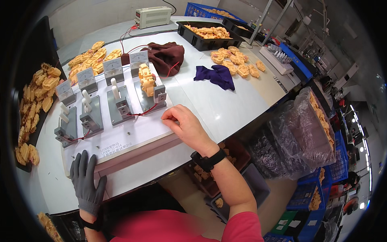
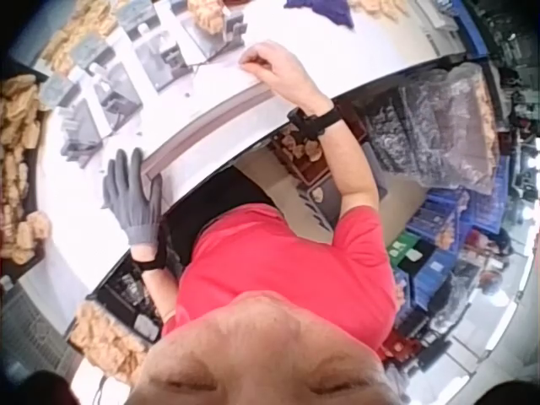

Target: Assemble small plastic toy components using a manual mounting jig on a workbench.

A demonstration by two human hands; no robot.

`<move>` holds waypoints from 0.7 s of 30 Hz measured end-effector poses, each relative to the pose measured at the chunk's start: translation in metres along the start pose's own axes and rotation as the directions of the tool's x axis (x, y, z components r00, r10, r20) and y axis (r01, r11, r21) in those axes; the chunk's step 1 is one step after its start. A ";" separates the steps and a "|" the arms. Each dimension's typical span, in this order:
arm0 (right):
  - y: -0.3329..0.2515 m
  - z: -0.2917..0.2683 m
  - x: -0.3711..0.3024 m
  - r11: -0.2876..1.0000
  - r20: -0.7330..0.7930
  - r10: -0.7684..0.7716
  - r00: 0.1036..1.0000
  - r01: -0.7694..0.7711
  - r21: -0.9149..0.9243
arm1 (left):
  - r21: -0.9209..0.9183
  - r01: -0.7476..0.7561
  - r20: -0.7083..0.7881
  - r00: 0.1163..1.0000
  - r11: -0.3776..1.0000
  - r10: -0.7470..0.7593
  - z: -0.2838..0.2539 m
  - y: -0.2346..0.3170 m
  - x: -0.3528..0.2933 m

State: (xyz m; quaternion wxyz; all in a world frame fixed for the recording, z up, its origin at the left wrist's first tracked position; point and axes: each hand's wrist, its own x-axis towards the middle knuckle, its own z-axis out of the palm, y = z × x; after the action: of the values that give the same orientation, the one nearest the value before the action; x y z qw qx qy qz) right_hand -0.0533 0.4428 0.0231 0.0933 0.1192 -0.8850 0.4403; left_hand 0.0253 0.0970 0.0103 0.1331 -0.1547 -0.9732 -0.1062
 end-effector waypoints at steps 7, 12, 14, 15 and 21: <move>0.001 0.000 -0.001 1.000 -0.016 -0.024 1.000 0.024 0.007 | -0.004 -0.001 -0.006 1.000 1.000 0.001 -0.002 0.001 0.000; 0.001 0.000 -0.001 0.999 -0.021 -0.035 0.999 0.035 0.001 | -0.002 -0.005 -0.005 1.000 1.000 0.005 -0.002 0.002 0.000; 0.000 -0.001 -0.001 0.999 -0.021 -0.035 0.999 0.035 -0.004 | -0.004 -0.001 -0.001 1.000 1.000 0.001 -0.002 0.002 0.000; -0.003 -0.001 -0.001 0.999 -0.020 -0.037 0.999 0.037 -0.013 | -0.007 0.003 0.002 1.000 1.000 -0.003 -0.001 0.002 0.000; -0.005 -0.002 0.002 0.995 -0.020 -0.067 0.998 0.066 -0.072 | -0.013 0.000 0.005 1.000 1.000 0.000 -0.002 0.002 0.000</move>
State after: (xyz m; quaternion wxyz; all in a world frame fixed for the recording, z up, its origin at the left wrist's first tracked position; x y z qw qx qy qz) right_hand -0.0534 0.4415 0.0286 0.1218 0.1403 -0.8946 0.4063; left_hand 0.0264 0.0980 0.0121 0.1297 -0.1559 -0.9728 -0.1124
